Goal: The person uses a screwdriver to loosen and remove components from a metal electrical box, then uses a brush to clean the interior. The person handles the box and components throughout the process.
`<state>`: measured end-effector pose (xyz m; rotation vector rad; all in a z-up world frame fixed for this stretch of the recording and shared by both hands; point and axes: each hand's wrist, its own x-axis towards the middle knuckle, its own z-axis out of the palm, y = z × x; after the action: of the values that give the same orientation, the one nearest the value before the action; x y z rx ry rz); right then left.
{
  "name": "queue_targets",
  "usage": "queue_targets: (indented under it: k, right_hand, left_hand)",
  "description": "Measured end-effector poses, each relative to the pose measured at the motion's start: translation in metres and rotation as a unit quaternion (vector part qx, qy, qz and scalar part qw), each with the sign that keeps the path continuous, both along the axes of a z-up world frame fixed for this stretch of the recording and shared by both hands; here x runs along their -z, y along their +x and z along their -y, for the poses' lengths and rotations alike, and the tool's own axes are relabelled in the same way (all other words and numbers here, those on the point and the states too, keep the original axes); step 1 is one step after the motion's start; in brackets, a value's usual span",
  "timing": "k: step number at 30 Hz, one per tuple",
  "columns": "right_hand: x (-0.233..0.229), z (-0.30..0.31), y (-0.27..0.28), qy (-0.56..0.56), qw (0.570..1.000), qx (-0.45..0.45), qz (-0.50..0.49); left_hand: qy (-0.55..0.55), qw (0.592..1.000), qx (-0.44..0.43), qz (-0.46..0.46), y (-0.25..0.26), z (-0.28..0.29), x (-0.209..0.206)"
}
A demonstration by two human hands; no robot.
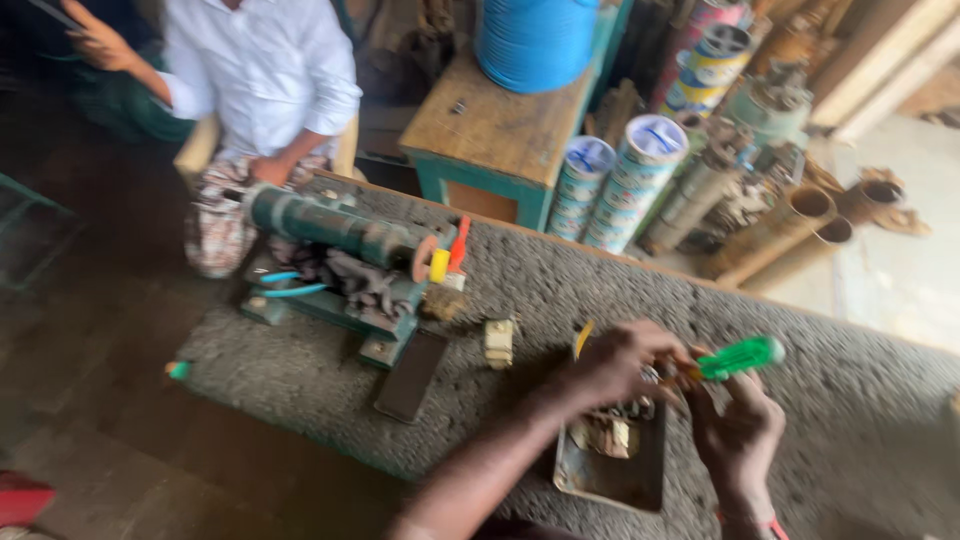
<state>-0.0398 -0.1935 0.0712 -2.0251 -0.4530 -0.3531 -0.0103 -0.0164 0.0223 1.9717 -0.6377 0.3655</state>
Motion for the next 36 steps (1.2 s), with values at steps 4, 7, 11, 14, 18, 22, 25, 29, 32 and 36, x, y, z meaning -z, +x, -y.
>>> queue_targets:
  k: [4, 7, 11, 14, 18, 22, 25, 29, 32, 36]
  right_hand:
    - [-0.001, 0.001, -0.004, 0.133, 0.981, -0.081, -0.115]
    - [0.006, -0.003, -0.004, 0.061, 0.993, -0.098, -0.03]
    - [0.007, -0.011, -0.004, -0.022, 0.998, -0.05, 0.011]
    - [0.001, 0.0, -0.003, -0.003, 0.993, -0.006, 0.115]
    - [0.007, 0.039, 0.003, 0.244, 0.97, -0.022, 0.017]
    - [0.048, 0.073, 0.008, -0.087, 0.991, 0.099, 0.014]
    - [0.097, 0.077, -0.018, -0.21, 0.966, 0.135, -0.062]
    - [0.131, 0.071, -0.053, -0.266, 0.949, 0.164, -0.037]
    - [0.125, 0.065, -0.059, -0.267, 0.935, 0.176, -0.155]
    - [0.105, 0.057, -0.057, -0.275, 0.931, 0.166, -0.175]
  left_hand:
    - [0.137, 0.983, -0.095, -0.076, -0.015, -0.045, -0.003]
    - [0.227, 0.958, -0.075, -0.158, -0.015, -0.058, 0.004]
    - [0.268, 0.946, -0.099, -0.155, -0.021, -0.053, 0.015]
    - [0.278, 0.938, -0.081, -0.189, -0.015, -0.051, 0.027]
    - [0.274, 0.952, -0.039, -0.133, 0.006, -0.054, 0.045]
    - [0.314, 0.941, -0.014, -0.127, 0.011, -0.055, 0.055]
    - [0.277, 0.954, -0.059, -0.103, 0.006, -0.062, 0.056]
    - [0.241, 0.963, -0.085, -0.08, 0.0, -0.066, 0.053]
    - [0.238, 0.966, -0.072, -0.067, 0.001, -0.065, 0.042]
    - [0.17, 0.983, -0.072, 0.006, 0.002, -0.065, 0.016]
